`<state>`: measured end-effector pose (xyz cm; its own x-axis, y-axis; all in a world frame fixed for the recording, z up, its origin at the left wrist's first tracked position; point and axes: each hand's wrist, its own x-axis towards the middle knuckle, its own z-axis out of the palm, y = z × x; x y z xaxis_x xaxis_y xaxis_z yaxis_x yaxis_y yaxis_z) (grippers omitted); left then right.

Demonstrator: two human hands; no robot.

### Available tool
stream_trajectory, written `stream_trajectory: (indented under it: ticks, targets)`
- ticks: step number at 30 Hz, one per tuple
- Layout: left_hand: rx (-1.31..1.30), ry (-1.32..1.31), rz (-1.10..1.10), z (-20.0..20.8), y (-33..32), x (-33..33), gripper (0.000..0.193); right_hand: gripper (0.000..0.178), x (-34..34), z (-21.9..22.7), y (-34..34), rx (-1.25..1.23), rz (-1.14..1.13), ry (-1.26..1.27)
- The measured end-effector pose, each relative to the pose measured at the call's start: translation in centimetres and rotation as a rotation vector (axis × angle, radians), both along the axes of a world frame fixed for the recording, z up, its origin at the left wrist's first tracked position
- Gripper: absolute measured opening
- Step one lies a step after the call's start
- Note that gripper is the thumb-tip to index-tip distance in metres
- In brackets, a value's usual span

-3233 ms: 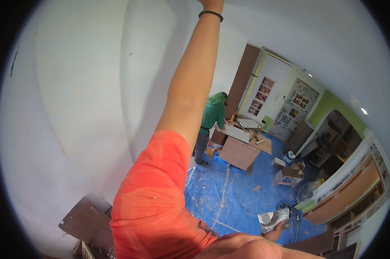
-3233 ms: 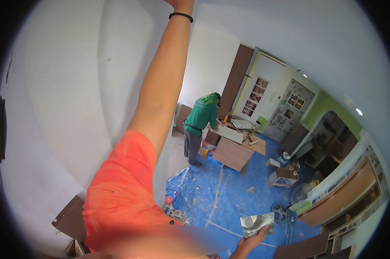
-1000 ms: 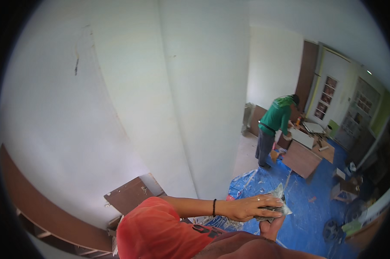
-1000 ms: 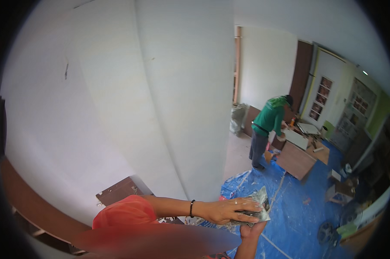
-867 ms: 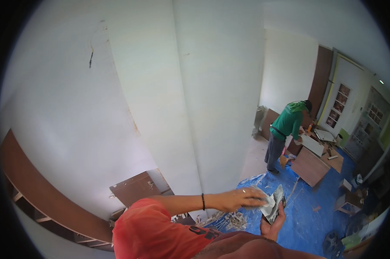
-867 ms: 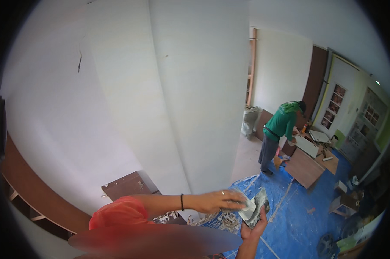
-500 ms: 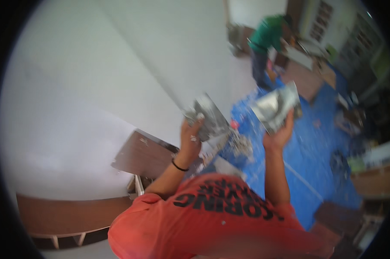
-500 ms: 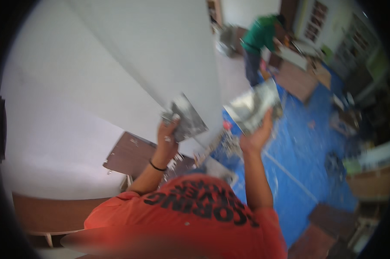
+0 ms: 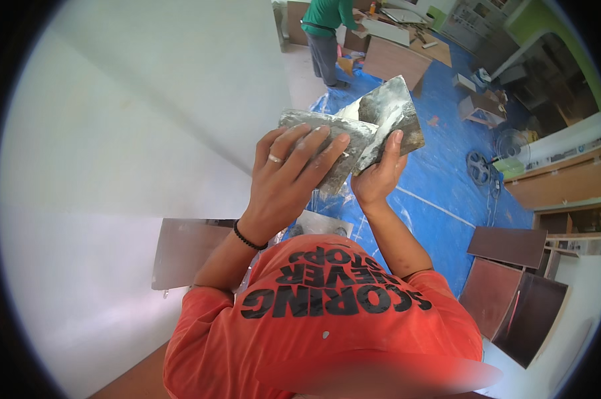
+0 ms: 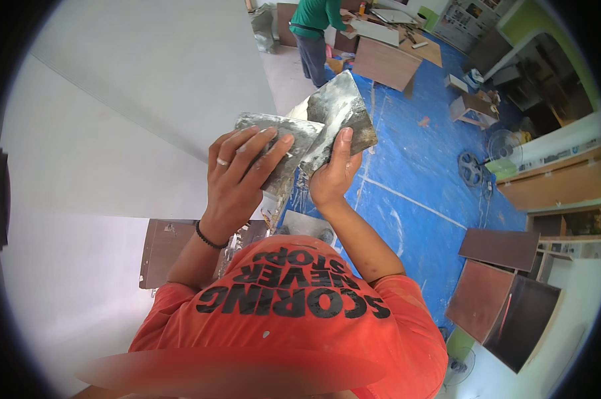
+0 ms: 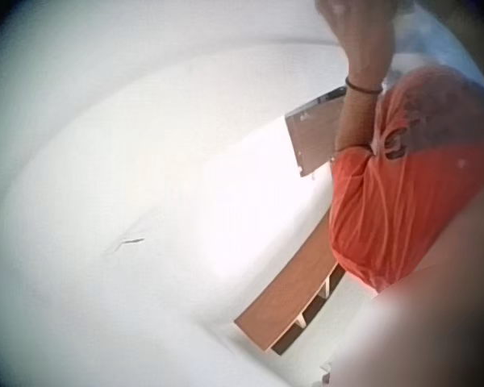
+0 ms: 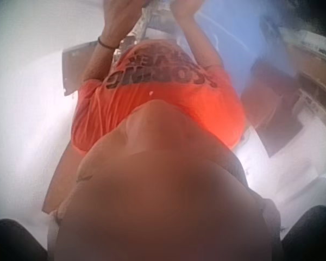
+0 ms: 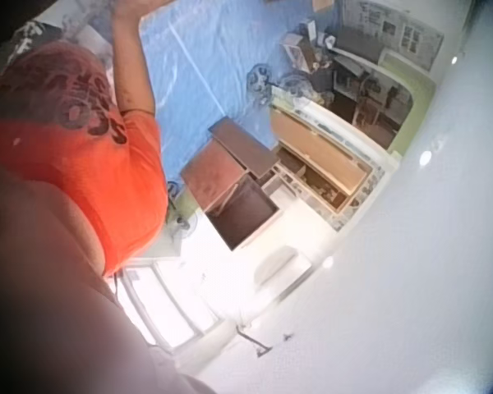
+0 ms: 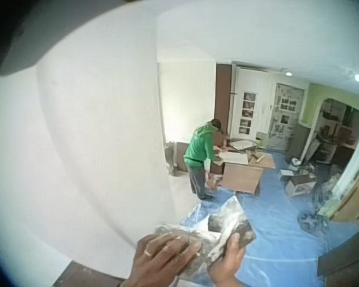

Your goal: The person uses a putty knife to scoop joint compound from a container and applies it to a vertical seam on a wall. They repeatedly smooth the compound along the seam with the knife, working on a specific section of the wall.

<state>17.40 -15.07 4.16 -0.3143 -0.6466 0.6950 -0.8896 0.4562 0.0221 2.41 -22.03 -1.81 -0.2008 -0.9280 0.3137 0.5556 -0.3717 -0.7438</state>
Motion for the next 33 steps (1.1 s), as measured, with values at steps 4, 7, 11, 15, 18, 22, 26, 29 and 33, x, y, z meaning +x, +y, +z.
stream_trajectory:
  ticks: [4,7,11,15,18,22,26,29,33]
  targets:
    - [0.045,0.051,-0.143,-2.2,-0.9,1.1,0.05,0.043,1.0,2.8,1.1,-0.073,-0.163,0.092]
    - [0.125,0.196,-0.261,-3.9,-1.0,2.7,0.046,0.043,0.5,3.2,0.8,-0.022,-0.354,0.137]
    - [0.541,1.096,-0.253,-5.8,-2.2,5.3,0.029,0.048,-4.6,2.0,0.3,-0.04,-1.171,1.173]
    - [0.423,1.902,-0.515,-3.6,-5.1,6.3,0.03,0.058,-4.8,3.7,2.0,0.133,-1.089,0.653]
    - [0.1,1.879,-0.656,3.6,-6.9,6.0,0.029,0.066,-4.9,4.5,1.7,0.158,-0.763,0.099]
    - [-0.661,1.396,-0.668,14.5,-8.1,6.7,0.027,0.068,-4.2,6.1,2.3,0.115,-0.568,-0.089]
    - [-1.213,1.179,-0.65,28.8,-10.6,8.5,0.036,0.07,-4.9,5.1,1.9,-0.003,-0.546,-0.082]
    - [-1.498,1.167,-0.548,36.5,-10.1,9.7,0.02,0.071,-5.3,3.7,1.4,-0.027,-0.488,-0.042]
    - [-1.585,1.067,-0.185,39.0,-12.3,12.0,0.052,0.069,-5.2,3.3,2.1,-0.013,-0.551,-0.027]
